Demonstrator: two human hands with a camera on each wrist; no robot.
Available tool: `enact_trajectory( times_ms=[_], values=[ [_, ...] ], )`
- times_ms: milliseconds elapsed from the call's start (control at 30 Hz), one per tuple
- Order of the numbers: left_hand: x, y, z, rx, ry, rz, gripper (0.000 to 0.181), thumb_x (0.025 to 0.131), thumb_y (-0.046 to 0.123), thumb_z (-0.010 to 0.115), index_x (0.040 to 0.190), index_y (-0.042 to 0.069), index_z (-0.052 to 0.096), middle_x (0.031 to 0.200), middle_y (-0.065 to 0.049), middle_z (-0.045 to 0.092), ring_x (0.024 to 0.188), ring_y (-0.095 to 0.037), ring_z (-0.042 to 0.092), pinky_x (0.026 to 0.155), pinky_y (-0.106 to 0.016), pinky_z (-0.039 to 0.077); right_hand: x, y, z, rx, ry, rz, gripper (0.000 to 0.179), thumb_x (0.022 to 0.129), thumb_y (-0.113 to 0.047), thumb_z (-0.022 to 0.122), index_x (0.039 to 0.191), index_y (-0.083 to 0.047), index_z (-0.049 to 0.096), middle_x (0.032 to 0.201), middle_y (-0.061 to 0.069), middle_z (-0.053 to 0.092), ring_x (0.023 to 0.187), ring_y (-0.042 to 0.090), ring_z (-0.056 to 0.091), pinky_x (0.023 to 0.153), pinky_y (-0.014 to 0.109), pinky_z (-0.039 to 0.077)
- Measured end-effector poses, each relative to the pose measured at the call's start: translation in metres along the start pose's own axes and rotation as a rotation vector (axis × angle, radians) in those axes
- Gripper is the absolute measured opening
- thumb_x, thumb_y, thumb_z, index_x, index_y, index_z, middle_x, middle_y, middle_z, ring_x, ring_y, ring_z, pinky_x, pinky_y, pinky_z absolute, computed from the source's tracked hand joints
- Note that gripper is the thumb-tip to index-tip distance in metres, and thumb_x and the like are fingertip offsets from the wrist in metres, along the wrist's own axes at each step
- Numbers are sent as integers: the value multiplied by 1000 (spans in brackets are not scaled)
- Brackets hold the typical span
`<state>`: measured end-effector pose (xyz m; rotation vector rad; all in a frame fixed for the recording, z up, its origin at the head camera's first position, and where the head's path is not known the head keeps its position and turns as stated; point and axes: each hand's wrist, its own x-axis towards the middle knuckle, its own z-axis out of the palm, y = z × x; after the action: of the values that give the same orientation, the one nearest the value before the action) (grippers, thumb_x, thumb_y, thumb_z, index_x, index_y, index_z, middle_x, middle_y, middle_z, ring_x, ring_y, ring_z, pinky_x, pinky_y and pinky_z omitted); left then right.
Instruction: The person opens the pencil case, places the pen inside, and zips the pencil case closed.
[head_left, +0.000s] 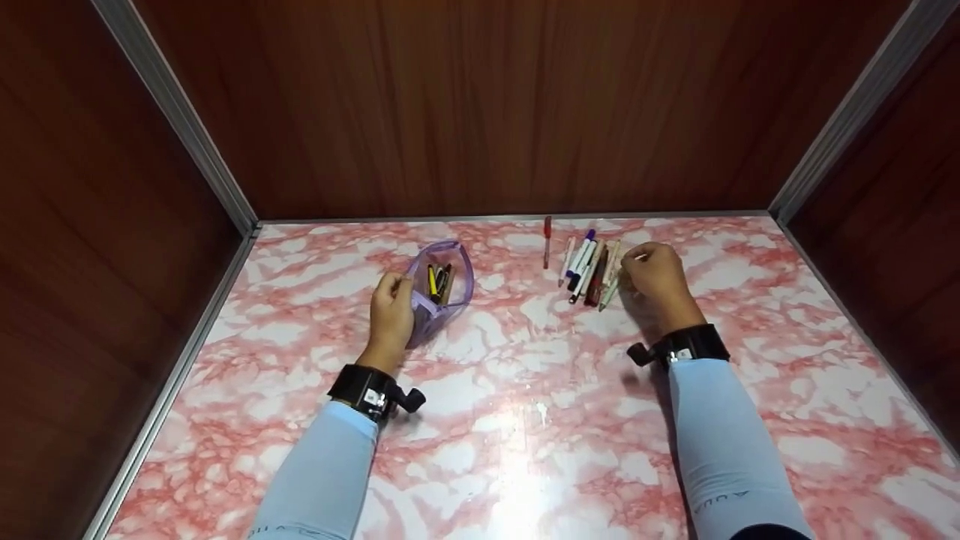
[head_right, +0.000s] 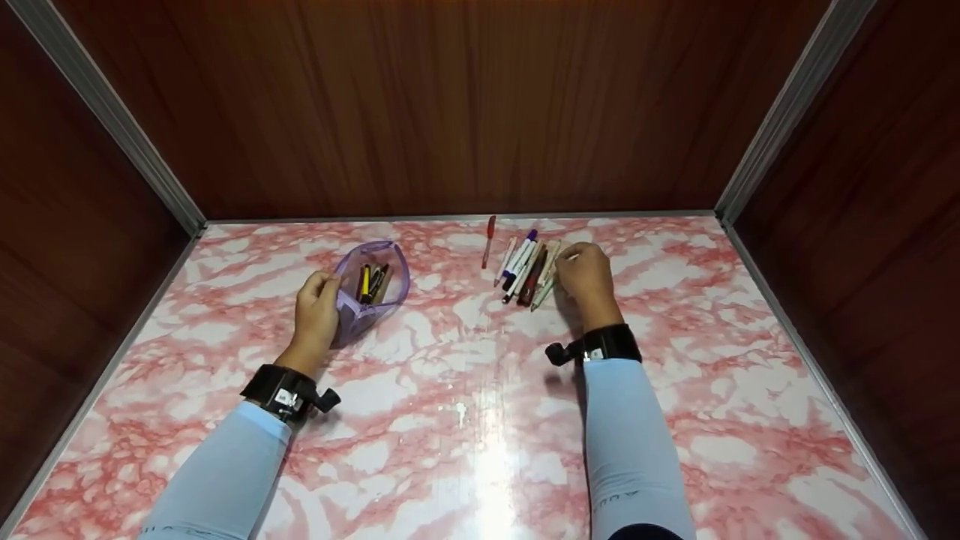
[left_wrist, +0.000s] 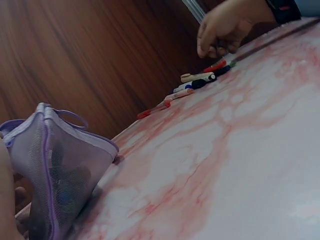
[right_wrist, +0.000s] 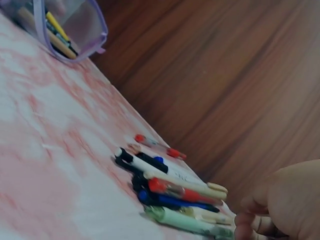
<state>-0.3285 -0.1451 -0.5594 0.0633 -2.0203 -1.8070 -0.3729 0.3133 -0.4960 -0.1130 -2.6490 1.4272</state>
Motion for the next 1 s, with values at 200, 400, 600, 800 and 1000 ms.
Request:
enact_trajectory(
  times_ms=[200, 400, 600, 800, 1000],
  values=[
    [-7, 17, 1, -86, -14, -122, 28, 117, 23, 58, 102, 0, 65, 83, 3, 58, 74, -9, 58, 65, -22, 47, 0, 5, -3, -122, 1, 0, 31, 106, -22, 70, 123, 3, 73, 83, 4, 70, 73, 20, 68, 73, 33, 57],
    [-8, 18, 5, -177, -15, -148, 27, 118, 21, 55, 96, 7, 62, 76, 6, 53, 66, -5, 54, 60, -20, 44, 5, 9, -2, -178, -50, 51, 55, 106, -32, 74, 145, 7, 64, 133, 32, 72, 118, 41, 69, 99, 50, 56],
    [-11, 18, 6, -163, -20, -121, 25, 119, 20, 55, 102, 2, 60, 82, 4, 51, 73, -8, 53, 66, -21, 44, 4, 8, -2, -183, -109, 89, 60, 106, -30, 75, 152, 4, 56, 149, 33, 67, 130, 46, 66, 108, 56, 55],
    [-12, 20, 8, -97, -16, -45, 23, 119, 19, 54, 104, 2, 58, 84, 3, 48, 77, -11, 52, 70, -23, 43, 5, 7, 0, -249, -111, 32, 52, 106, -25, 70, 150, 2, 63, 144, 33, 69, 126, 46, 66, 113, 62, 53],
    [-10, 20, 9, -87, -14, -32, 20, 119, 17, 54, 102, 6, 57, 88, 2, 49, 82, -13, 52, 74, -24, 45, 7, 8, 3, -298, -124, 6, 44, 107, -22, 60, 143, 1, 73, 142, 31, 73, 132, 47, 68, 119, 62, 52]
  ],
)
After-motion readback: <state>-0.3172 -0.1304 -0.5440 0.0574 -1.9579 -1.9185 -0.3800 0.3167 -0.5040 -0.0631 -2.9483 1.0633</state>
